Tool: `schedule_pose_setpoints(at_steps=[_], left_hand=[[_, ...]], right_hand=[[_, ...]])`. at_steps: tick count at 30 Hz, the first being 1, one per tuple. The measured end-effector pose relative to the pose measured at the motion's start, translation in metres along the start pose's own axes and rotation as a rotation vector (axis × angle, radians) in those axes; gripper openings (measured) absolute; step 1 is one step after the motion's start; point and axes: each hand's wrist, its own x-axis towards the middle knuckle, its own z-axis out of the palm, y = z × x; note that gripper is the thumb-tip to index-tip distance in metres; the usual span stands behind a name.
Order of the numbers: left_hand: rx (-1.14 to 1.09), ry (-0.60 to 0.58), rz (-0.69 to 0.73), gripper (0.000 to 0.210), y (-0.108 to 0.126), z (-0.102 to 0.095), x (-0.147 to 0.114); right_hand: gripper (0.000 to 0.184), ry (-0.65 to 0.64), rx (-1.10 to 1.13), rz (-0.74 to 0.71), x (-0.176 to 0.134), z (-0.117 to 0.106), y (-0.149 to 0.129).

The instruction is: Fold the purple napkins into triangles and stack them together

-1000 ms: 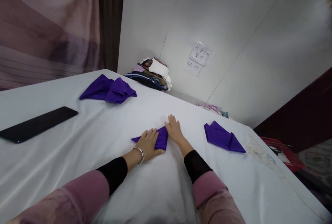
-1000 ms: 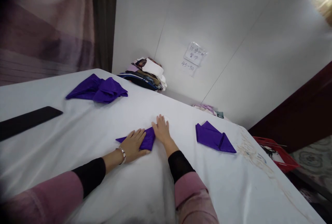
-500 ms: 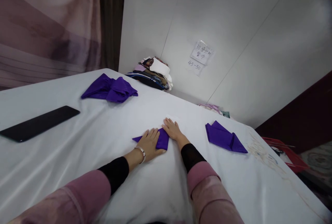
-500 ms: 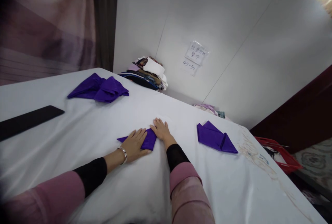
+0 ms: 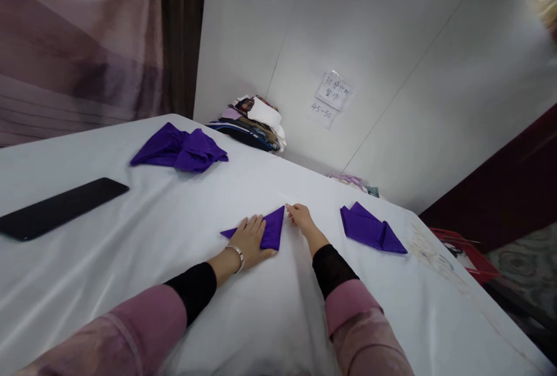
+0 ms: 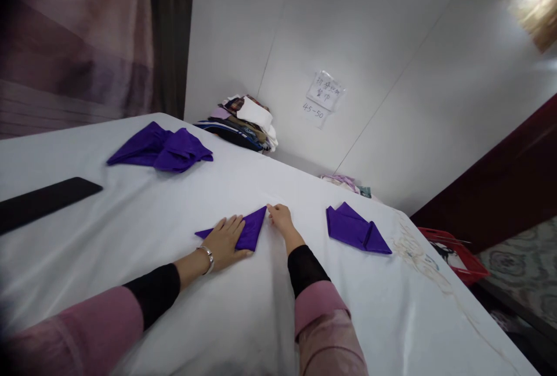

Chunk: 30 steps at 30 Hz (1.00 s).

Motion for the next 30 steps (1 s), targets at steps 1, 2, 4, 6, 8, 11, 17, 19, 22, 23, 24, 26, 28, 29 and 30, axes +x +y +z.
schedule_pose_setpoints(at_steps=[1, 2, 4, 6, 8, 11, 17, 19, 22, 23, 24, 26, 28, 29, 30], left_hand=[[0.003, -0.013, -0.004, 0.089, 0.0, -0.001, 0.0], [0.007, -0.022, -0.007, 0.089, 0.001, -0.001, 0.0], [0.015, -0.034, -0.01, 0.09, 0.001, -0.003, -0.001], [0.02, -0.042, -0.011, 0.09, 0.002, -0.005, -0.002], [0.02, -0.042, -0.012, 0.091, 0.002, -0.005, -0.002], [0.01, -0.04, -0.013, 0.091, 0.003, -0.006, -0.003], [-0.001, -0.034, -0.011, 0.091, 0.004, -0.006, -0.003], [-0.012, -0.023, -0.007, 0.09, 0.003, -0.006, -0.003], [-0.025, -0.016, -0.007, 0.09, 0.003, -0.005, -0.002], [-0.024, -0.018, -0.007, 0.09, 0.003, -0.005, -0.002], [-0.018, -0.021, -0.009, 0.09, 0.003, -0.005, -0.002], [0.002, -0.03, -0.012, 0.089, 0.003, -0.005, -0.002], [0.022, -0.038, -0.018, 0.089, 0.003, -0.005, -0.002], [0.027, -0.04, -0.021, 0.089, 0.003, -0.005, -0.002], [0.029, -0.039, -0.022, 0.089, 0.003, -0.004, -0.002]], right_hand=[[0.032, -0.004, 0.006, 0.022, 0.001, 0.004, -0.002], [0.031, -0.008, 0.01, 0.041, 0.003, 0.007, -0.004], [0.032, -0.019, 0.011, 0.07, 0.007, 0.012, -0.008], [0.032, -0.033, 0.004, 0.084, 0.011, 0.015, -0.012], [0.031, -0.047, -0.011, 0.092, 0.014, 0.016, -0.014], [0.03, -0.069, -0.043, 0.098, 0.016, 0.016, -0.014], [0.03, -0.09, -0.159, 0.065, 0.021, 0.017, -0.013], [0.029, -0.083, -0.213, 0.037, 0.023, 0.017, -0.013], [0.027, -0.056, -0.3, -0.007, 0.027, 0.019, -0.012], [0.025, -0.036, -0.326, -0.02, 0.028, 0.02, -0.011], [0.021, -0.008, -0.348, -0.034, 0.029, 0.019, -0.01], [0.014, 0.066, -0.381, -0.059, 0.029, 0.018, -0.006], [0.013, 0.142, -0.395, -0.088, 0.026, 0.014, -0.002], [0.016, 0.171, -0.392, -0.11, 0.024, 0.012, 0.0], [0.02, 0.193, -0.385, -0.141, 0.02, 0.01, 0.002]])
